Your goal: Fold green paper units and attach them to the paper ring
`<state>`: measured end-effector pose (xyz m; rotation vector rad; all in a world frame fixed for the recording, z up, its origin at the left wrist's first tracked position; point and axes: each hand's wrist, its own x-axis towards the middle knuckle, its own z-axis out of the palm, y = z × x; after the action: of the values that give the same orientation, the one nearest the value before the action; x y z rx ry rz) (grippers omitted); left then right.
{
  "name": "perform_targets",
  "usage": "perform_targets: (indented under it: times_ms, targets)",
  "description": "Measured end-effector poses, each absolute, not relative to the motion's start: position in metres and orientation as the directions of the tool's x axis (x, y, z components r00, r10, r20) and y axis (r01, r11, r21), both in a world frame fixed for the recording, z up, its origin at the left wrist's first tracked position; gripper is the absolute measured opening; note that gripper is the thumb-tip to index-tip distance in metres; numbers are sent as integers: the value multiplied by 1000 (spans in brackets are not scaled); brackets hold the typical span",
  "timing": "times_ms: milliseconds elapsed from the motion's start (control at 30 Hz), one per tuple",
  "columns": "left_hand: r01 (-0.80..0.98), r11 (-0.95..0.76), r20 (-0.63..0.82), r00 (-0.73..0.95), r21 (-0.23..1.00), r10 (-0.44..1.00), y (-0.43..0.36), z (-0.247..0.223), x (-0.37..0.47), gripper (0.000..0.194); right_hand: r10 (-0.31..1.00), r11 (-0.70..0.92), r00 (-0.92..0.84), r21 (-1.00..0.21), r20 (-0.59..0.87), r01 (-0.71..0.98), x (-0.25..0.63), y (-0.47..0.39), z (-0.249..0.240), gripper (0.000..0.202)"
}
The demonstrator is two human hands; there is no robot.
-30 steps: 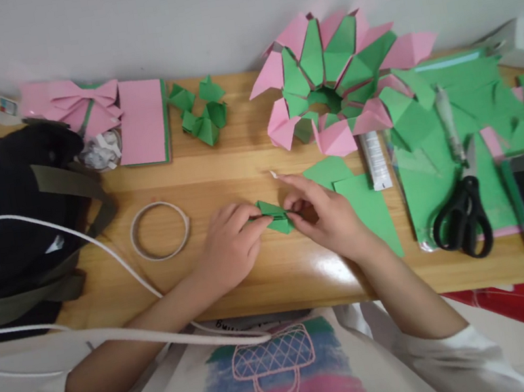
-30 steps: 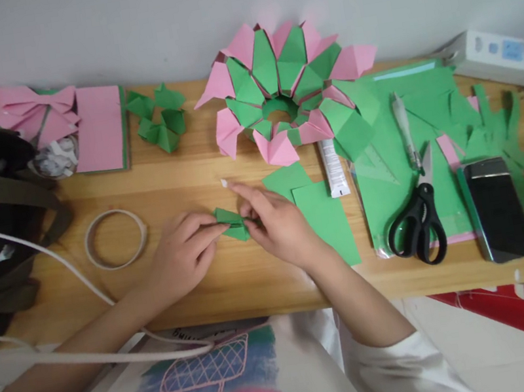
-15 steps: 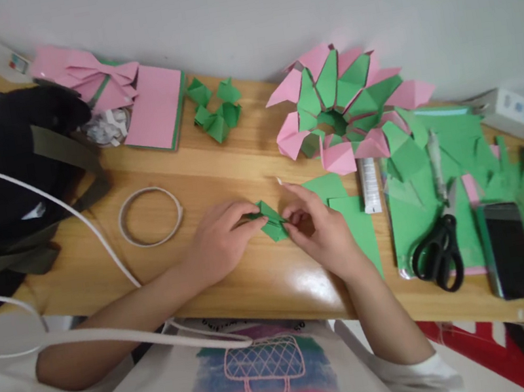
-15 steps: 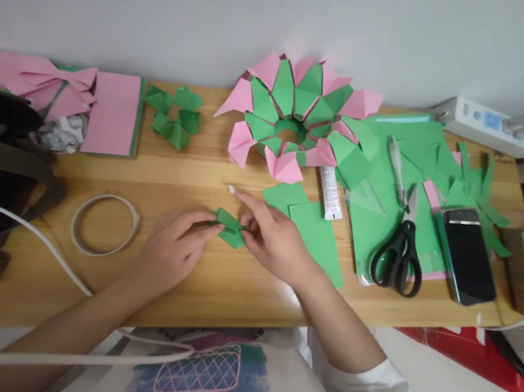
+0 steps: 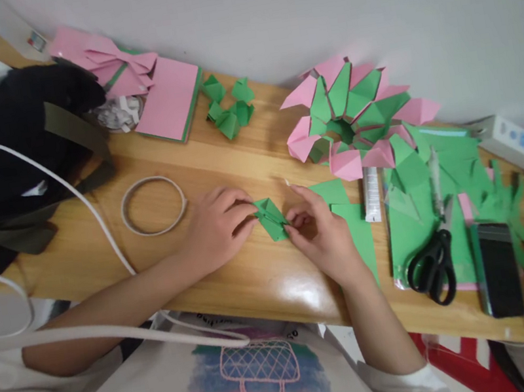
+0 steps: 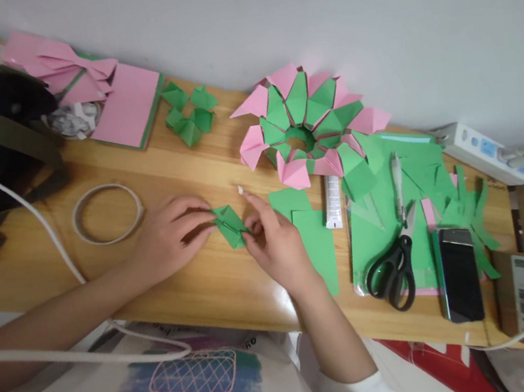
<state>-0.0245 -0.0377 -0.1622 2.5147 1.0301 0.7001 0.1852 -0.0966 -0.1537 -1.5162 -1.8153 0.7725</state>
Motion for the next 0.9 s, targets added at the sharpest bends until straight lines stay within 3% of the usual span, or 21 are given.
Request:
perform_targets:
  times_ms: [900]
  targets:
    - [509, -739, 347, 663, 441, 663, -41, -166, -25, 21, 986, 161, -128, -764, 103, 624, 184, -97, -156, 62]
